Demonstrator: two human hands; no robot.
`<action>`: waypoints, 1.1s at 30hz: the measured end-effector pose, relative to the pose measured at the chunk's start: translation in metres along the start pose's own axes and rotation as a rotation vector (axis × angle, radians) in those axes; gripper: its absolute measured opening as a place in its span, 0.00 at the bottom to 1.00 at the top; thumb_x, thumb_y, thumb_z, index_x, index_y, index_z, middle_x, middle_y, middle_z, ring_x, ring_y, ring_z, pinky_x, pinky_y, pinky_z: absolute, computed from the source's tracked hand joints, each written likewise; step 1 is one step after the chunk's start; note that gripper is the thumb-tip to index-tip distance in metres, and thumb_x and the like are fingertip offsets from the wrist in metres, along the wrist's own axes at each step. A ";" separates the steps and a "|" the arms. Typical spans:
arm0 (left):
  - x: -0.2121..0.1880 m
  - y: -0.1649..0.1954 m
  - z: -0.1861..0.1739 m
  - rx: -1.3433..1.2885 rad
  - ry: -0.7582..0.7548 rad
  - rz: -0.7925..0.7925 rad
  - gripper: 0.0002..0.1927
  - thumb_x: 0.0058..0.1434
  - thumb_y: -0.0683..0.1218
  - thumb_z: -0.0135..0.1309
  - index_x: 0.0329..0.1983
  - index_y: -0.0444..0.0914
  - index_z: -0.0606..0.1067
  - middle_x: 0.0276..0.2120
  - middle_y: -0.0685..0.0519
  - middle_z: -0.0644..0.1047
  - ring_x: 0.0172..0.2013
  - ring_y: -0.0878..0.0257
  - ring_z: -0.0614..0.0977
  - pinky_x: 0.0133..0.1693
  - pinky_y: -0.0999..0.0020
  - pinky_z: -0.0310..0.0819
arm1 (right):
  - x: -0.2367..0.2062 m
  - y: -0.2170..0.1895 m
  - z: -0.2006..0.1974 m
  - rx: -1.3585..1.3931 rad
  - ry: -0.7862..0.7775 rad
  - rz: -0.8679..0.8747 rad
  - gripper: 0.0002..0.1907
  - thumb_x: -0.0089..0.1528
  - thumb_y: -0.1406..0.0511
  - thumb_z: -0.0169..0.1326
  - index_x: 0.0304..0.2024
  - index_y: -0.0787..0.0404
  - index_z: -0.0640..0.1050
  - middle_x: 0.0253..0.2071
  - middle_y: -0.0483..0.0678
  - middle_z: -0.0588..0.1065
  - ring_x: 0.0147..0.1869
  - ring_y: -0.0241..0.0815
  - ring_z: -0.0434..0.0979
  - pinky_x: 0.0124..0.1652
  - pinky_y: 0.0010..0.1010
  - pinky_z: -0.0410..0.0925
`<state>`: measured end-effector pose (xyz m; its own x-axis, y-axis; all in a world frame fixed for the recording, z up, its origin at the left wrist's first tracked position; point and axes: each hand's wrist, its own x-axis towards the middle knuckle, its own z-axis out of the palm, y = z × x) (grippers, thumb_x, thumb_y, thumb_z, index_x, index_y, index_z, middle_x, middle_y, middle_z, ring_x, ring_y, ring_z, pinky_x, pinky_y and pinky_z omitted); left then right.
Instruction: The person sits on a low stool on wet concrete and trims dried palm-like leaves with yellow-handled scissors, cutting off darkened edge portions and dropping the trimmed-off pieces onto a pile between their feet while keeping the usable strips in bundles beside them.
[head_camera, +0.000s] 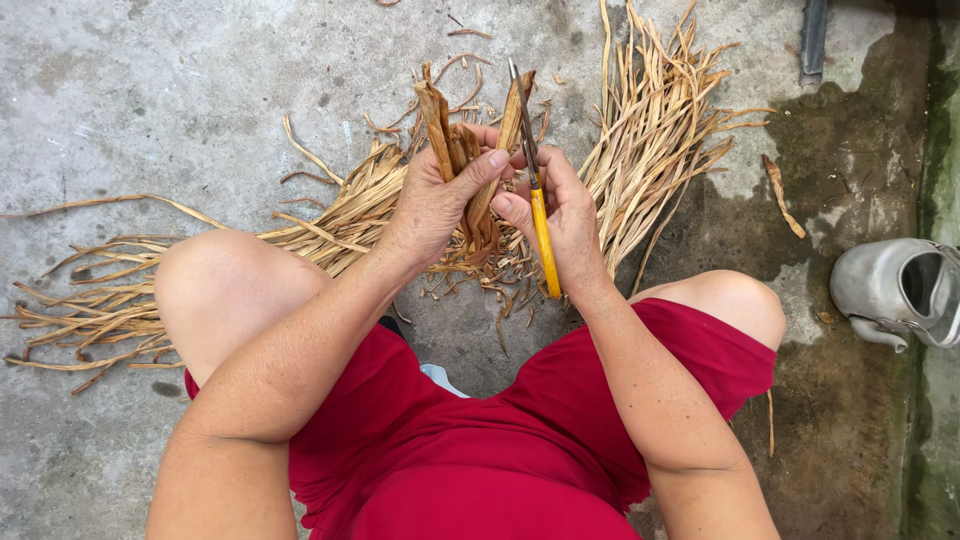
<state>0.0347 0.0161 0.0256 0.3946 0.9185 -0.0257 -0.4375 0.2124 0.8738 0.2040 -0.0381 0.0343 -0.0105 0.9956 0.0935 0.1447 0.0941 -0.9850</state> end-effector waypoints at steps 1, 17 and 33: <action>0.000 0.001 0.000 0.002 0.004 0.003 0.14 0.68 0.46 0.59 0.53 0.36 0.75 0.42 0.55 0.81 0.43 0.70 0.82 0.46 0.74 0.80 | 0.000 -0.001 0.000 -0.016 0.006 -0.009 0.23 0.65 0.61 0.63 0.57 0.63 0.72 0.45 0.42 0.76 0.44 0.28 0.76 0.46 0.20 0.71; 0.005 -0.006 0.003 0.314 0.080 -0.067 0.17 0.69 0.47 0.57 0.57 0.36 0.69 0.37 0.51 0.78 0.32 0.68 0.80 0.30 0.75 0.78 | -0.001 -0.014 -0.002 0.148 0.195 -0.124 0.20 0.66 0.70 0.64 0.56 0.59 0.69 0.38 0.41 0.73 0.38 0.28 0.72 0.37 0.19 0.68; -0.002 -0.011 0.005 0.139 -0.246 -0.176 0.35 0.60 0.47 0.66 0.66 0.36 0.64 0.49 0.55 0.75 0.47 0.68 0.77 0.50 0.71 0.76 | 0.003 -0.009 -0.020 0.537 0.172 -0.023 0.25 0.63 0.77 0.57 0.61 0.61 0.68 0.42 0.45 0.74 0.41 0.34 0.74 0.42 0.25 0.70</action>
<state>0.0428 0.0101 0.0188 0.6446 0.7604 -0.0787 -0.2379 0.2974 0.9246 0.2220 -0.0365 0.0466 0.1603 0.9826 0.0934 -0.3785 0.1486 -0.9136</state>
